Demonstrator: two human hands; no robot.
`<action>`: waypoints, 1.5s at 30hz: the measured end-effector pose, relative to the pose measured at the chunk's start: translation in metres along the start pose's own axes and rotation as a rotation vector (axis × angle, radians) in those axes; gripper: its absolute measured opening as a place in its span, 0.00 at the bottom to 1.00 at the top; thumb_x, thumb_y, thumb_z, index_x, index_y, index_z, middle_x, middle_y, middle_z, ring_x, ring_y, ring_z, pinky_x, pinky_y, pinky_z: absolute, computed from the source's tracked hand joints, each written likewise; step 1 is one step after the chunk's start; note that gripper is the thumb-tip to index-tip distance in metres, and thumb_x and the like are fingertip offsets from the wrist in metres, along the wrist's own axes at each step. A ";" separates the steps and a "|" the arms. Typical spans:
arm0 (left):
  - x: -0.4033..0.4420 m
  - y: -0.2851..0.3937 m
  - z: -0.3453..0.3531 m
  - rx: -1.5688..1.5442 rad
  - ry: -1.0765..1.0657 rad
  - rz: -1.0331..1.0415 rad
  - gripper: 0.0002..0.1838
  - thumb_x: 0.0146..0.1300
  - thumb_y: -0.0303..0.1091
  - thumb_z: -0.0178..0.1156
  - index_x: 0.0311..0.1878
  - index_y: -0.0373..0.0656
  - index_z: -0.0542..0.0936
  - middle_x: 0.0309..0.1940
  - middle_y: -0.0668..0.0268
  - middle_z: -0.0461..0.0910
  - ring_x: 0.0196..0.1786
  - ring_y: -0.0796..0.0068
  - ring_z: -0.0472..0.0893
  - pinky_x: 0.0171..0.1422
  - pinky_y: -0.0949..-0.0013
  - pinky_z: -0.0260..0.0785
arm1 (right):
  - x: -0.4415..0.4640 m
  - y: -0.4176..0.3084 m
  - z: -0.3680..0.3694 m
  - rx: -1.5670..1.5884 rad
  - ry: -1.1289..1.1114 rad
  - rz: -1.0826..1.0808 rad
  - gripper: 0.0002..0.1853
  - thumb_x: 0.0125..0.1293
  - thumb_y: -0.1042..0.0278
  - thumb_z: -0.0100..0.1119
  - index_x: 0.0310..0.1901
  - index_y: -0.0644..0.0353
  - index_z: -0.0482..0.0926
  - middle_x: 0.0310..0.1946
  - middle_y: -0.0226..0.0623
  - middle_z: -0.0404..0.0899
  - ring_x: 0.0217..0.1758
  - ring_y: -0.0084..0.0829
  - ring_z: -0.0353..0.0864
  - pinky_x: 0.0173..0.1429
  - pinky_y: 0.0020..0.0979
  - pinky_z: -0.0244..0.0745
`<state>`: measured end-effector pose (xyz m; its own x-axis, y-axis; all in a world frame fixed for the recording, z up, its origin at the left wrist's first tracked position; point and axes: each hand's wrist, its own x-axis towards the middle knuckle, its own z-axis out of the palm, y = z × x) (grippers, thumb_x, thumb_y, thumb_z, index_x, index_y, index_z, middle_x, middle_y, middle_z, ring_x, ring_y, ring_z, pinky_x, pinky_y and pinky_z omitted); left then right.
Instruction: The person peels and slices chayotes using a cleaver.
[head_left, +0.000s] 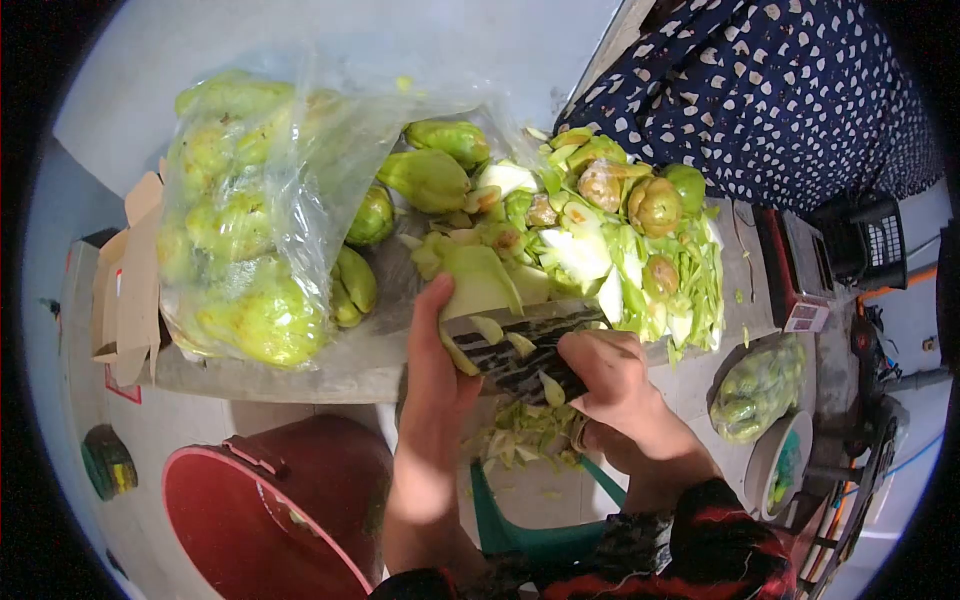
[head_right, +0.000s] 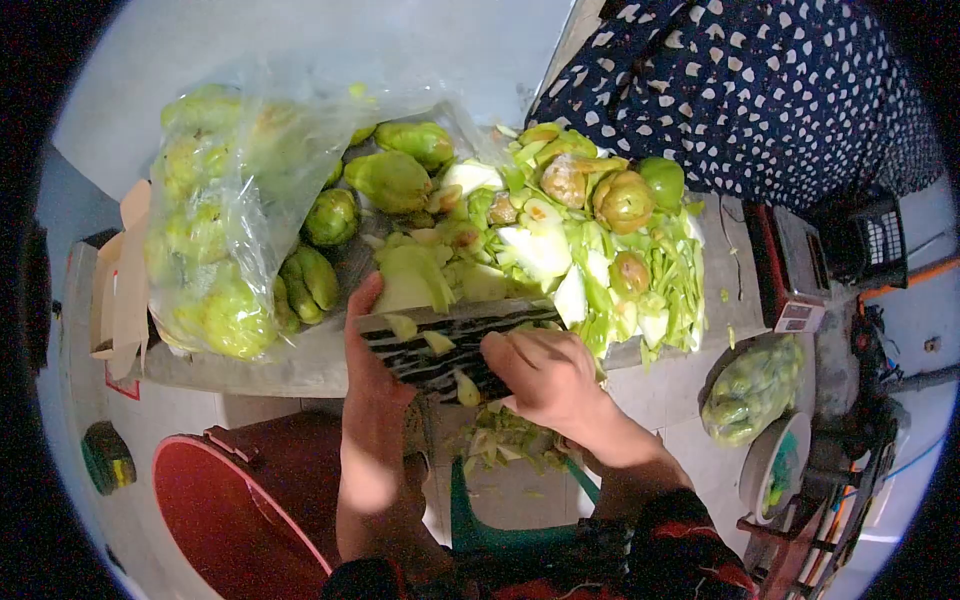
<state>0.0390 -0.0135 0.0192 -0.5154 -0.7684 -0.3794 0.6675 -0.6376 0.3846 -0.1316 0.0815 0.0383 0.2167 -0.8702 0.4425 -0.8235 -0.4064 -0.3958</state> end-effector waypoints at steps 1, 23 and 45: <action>-0.003 0.001 0.003 0.020 0.006 -0.001 0.26 0.64 0.51 0.53 0.57 0.42 0.74 0.49 0.59 0.80 0.50 0.61 0.81 0.57 0.56 0.74 | -0.001 0.001 0.003 0.003 0.049 0.016 0.27 0.36 0.72 0.67 0.44 0.63 0.75 0.25 0.41 0.74 0.25 0.45 0.78 0.28 0.41 0.73; -0.005 -0.001 0.005 0.012 0.009 -0.064 0.27 0.66 0.52 0.48 0.59 0.42 0.72 0.51 0.57 0.78 0.48 0.56 0.81 0.50 0.47 0.76 | 0.002 0.006 -0.008 -0.112 -0.009 0.307 0.22 0.44 0.79 0.63 0.44 0.59 0.71 0.24 0.43 0.77 0.25 0.48 0.79 0.30 0.41 0.74; -0.005 -0.002 0.013 -0.121 0.052 0.045 0.25 0.69 0.50 0.47 0.60 0.42 0.73 0.52 0.56 0.79 0.54 0.59 0.79 0.61 0.56 0.71 | 0.004 0.013 -0.004 -0.182 -0.034 0.157 0.22 0.41 0.70 0.64 0.44 0.59 0.75 0.25 0.37 0.74 0.28 0.41 0.80 0.27 0.40 0.73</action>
<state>0.0337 -0.0095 0.0311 -0.4567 -0.7905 -0.4081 0.7512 -0.5884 0.2991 -0.1430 0.0740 0.0381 0.0935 -0.9287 0.3588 -0.9287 -0.2113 -0.3049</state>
